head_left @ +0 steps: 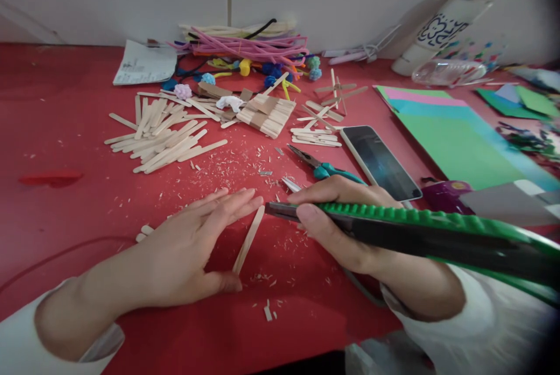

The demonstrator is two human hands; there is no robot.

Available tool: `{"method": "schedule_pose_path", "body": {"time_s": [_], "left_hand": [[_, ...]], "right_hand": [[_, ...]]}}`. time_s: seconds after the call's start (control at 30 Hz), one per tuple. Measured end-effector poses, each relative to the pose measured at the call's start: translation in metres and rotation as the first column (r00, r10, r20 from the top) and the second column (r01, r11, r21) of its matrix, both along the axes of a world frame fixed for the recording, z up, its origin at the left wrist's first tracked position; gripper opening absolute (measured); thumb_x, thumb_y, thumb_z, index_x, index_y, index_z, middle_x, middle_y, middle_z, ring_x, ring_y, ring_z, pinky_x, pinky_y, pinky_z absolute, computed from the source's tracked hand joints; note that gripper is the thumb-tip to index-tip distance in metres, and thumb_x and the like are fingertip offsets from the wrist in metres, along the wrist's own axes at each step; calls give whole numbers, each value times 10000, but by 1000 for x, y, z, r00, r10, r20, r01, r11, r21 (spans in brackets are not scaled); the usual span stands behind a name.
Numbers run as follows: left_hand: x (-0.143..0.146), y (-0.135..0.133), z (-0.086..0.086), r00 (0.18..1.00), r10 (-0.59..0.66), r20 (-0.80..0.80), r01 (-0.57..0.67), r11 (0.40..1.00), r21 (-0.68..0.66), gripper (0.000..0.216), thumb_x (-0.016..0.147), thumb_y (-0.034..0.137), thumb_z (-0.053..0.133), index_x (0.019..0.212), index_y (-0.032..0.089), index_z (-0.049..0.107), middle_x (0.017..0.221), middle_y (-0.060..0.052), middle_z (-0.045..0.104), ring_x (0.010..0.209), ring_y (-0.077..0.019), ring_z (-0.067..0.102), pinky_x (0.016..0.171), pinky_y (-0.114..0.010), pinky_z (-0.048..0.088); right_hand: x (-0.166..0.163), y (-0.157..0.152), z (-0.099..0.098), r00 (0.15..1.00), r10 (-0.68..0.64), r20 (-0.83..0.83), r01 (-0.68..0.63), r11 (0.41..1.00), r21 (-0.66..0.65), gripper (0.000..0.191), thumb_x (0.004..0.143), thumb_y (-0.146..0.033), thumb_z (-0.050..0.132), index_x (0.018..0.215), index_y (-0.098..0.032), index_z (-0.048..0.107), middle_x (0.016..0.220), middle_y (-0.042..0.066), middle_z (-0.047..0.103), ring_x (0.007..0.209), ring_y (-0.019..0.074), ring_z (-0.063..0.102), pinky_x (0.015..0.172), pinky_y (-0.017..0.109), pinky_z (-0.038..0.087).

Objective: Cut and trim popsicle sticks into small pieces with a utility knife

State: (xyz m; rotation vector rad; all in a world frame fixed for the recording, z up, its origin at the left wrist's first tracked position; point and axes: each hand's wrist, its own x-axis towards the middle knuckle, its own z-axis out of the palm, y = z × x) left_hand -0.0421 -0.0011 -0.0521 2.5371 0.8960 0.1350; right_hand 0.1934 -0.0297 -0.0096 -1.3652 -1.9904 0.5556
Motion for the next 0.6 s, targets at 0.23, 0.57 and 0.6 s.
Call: {"method": "schedule_pose_path", "body": {"time_s": [0.23, 0.57, 0.6], "left_hand": [[0, 0, 1, 1000, -3, -20, 2, 1000, -12, 944, 693, 476, 714, 1452, 297, 183, 1530, -88, 231, 1341, -355, 309, 1013, -512, 400], [8, -2, -3, 1000, 6, 5, -6, 999, -33, 687, 856, 385, 535, 1438, 200, 221, 1487, -116, 329, 1345, -299, 324, 1043, -475, 379], [8, -2, -2, 1000, 9, 7, -8, 999, -39, 700, 850, 381, 543, 1440, 202, 211, 1486, -115, 331, 1344, -300, 325, 1044, -479, 376]], "right_hand": [[-1, 1, -9, 1000, 20, -20, -19, 999, 44, 101, 866, -259, 529, 859, -243, 628, 703, -11, 688, 578, 114, 633, 540, 212, 482], [-4, 10, -27, 959, 271, -83, -263, 960, 98, 137, 834, -161, 532, 895, -241, 625, 633, -68, 642, 456, 58, 536, 450, 170, 430], [-5, 10, -29, 959, 266, -99, -257, 961, 99, 128, 837, -166, 538, 892, -243, 624, 649, -67, 649, 466, 57, 542, 458, 170, 435]]}}
